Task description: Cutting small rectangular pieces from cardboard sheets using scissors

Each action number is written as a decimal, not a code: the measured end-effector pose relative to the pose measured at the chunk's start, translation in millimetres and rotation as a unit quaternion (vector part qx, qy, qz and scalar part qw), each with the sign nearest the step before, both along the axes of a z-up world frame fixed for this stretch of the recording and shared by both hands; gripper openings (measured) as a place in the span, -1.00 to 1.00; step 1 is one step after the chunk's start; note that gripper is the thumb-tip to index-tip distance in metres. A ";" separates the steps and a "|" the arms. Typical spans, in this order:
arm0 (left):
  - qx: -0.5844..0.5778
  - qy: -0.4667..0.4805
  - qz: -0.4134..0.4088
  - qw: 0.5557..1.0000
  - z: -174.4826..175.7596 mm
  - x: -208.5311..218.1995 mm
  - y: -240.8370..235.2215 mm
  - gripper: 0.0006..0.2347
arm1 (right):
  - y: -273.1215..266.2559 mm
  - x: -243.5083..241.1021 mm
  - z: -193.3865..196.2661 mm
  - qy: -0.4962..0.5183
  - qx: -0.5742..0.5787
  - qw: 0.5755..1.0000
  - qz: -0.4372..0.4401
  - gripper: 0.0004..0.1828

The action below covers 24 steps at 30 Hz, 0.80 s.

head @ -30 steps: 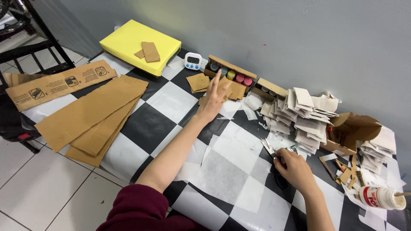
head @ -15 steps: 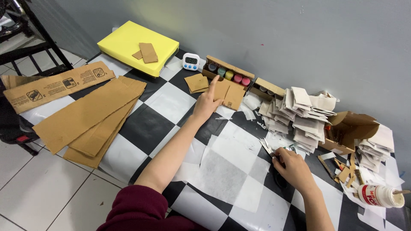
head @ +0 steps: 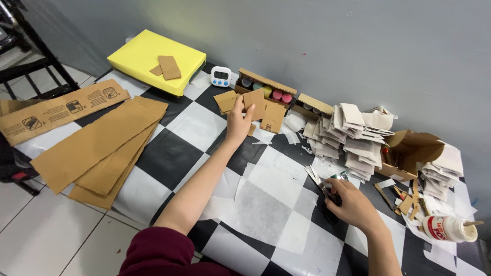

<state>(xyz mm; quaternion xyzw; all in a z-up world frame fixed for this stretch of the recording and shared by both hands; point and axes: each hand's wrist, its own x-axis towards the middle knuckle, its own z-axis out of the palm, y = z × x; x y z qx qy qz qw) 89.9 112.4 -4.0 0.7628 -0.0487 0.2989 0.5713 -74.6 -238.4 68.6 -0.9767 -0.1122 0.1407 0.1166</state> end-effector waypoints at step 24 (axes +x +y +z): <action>-0.139 0.148 -0.318 0.926 -24.6 -46.7 -150.7 -0.71 | -15.9 -4.8 -13.6 -0.008 -0.081 0.997 0.009 -0.45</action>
